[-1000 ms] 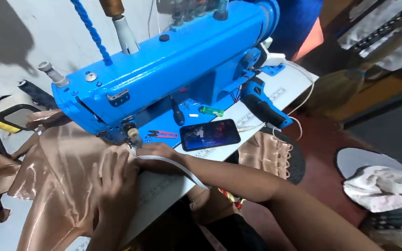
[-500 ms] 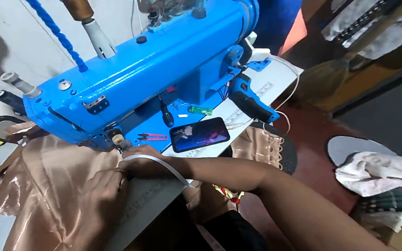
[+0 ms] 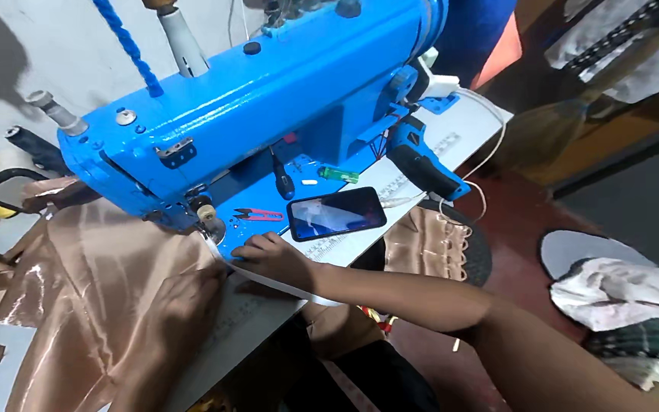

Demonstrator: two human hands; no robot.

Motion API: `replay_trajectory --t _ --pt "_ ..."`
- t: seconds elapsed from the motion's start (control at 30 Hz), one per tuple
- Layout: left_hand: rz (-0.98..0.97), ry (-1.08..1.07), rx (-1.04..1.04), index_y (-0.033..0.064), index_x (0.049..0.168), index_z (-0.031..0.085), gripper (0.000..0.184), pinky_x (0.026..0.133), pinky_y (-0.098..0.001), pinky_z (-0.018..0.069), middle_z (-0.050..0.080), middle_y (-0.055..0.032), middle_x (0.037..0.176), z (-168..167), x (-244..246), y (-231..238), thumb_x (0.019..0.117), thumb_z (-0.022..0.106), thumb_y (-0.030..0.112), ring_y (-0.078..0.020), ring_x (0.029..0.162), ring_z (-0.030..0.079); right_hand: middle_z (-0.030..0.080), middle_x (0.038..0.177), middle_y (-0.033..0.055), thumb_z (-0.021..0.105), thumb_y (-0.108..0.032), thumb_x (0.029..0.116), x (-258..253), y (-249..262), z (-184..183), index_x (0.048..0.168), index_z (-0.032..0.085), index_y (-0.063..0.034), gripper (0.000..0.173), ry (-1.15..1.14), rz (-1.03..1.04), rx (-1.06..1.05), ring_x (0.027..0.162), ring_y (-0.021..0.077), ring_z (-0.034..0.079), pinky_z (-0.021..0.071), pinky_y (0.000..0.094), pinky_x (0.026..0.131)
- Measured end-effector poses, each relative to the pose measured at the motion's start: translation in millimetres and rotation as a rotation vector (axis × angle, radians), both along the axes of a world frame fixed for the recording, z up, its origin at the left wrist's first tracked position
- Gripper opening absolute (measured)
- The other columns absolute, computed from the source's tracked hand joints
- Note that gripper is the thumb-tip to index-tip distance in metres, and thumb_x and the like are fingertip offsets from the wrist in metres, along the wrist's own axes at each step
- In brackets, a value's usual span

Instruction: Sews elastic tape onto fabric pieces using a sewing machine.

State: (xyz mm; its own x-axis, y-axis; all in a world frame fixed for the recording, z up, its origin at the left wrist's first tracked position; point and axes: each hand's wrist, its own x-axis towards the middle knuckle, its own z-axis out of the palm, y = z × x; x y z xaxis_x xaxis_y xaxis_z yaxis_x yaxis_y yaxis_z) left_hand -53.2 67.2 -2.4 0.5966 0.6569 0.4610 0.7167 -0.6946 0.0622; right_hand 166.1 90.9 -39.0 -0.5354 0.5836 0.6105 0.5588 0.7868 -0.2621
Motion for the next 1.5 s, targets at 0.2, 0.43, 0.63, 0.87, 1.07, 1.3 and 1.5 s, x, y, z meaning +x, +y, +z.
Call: replay_trajectory --t 0.2,0.43,0.63,0.87,1.07,1.3,1.5 --pt "-0.046 -0.004 -0.001 0.0039 0.094 0.074 0.027 0.085 -0.0449 0.0564 0.076 -0.0122 0.111 -3 -7 4 0.1013 0.050 0.017 -0.0296 0.101 0.073 0.078 0.101 0.0094 0.067 -0.023 0.0979 -7 -3 9 0.113 0.078 -0.0056 0.026 0.385 0.027 -0.358 0.093 0.0250 0.072 0.0540 0.0467 0.084" --pt "-0.075 -0.020 0.025 0.0080 0.103 0.076 0.027 0.088 -0.0406 0.0512 0.077 -0.0070 0.113 -9 -14 8 0.1032 0.050 0.015 -0.0231 0.104 0.072 0.076 0.108 0.0074 0.063 -0.013 0.1007 -3 15 33 0.114 0.076 -0.0040 0.021 0.499 0.054 -0.638 0.098 0.0114 0.071 0.0575 0.0326 0.091" --pt "-0.074 -0.030 0.030 0.0096 0.105 0.077 0.028 0.089 -0.0422 0.0551 0.076 -0.0053 0.115 -17 -16 10 0.1029 0.049 0.015 -0.0236 0.105 0.073 0.075 0.104 0.0053 0.064 -0.011 0.0987 -5 14 40 0.110 0.077 -0.0039 0.018 0.453 0.074 -0.689 0.096 0.0093 0.069 0.0564 0.0292 0.088" --pt "-0.067 -0.034 -0.032 0.0103 0.109 0.076 0.029 0.093 -0.0454 0.0565 0.075 -0.0078 0.116 -12 -20 7 0.1029 0.049 0.017 -0.0262 0.108 0.072 0.076 0.118 0.0052 0.060 -0.019 0.1014 -5 3 12 0.112 0.079 -0.0077 0.024 0.130 0.119 -0.307 0.112 0.0254 0.069 0.0506 0.0479 0.096" --pt "-0.040 0.041 -0.065 0.0128 0.114 0.075 0.031 0.098 -0.0489 0.0532 0.073 -0.0065 0.123 -6 -22 1 0.1037 0.047 0.022 -0.0258 0.116 0.069 0.077 0.117 0.0014 0.060 -0.023 0.1017 -8 -1 8 0.114 0.079 -0.0110 0.026 0.103 0.059 -0.245 0.106 0.0223 0.069 0.0487 0.0426 0.094" --pt "-0.007 0.075 -0.136 0.0076 0.119 0.072 0.039 0.102 -0.0530 0.0498 0.068 -0.0111 0.134 -5 -18 -7 0.1010 0.045 0.029 -0.0291 0.126 0.064 0.076 0.119 0.0014 0.058 -0.023 0.1020 -9 -3 9 0.114 0.079 -0.0108 0.027 0.098 0.048 -0.217 0.106 0.0240 0.069 0.0492 0.0442 0.092" --pt "0.018 0.128 -0.203 0.0084 0.129 0.067 0.050 0.105 -0.0539 0.0457 0.062 -0.0101 0.143 0 -19 -14 0.1001 0.040 0.039 -0.0282 0.134 0.058 0.077 0.119 0.0023 0.057 -0.024 0.1023 -10 -3 9 0.115 0.079 -0.0115 0.029 0.097 0.035 -0.193 0.105 0.0253 0.069 0.0493 0.0446 0.091"
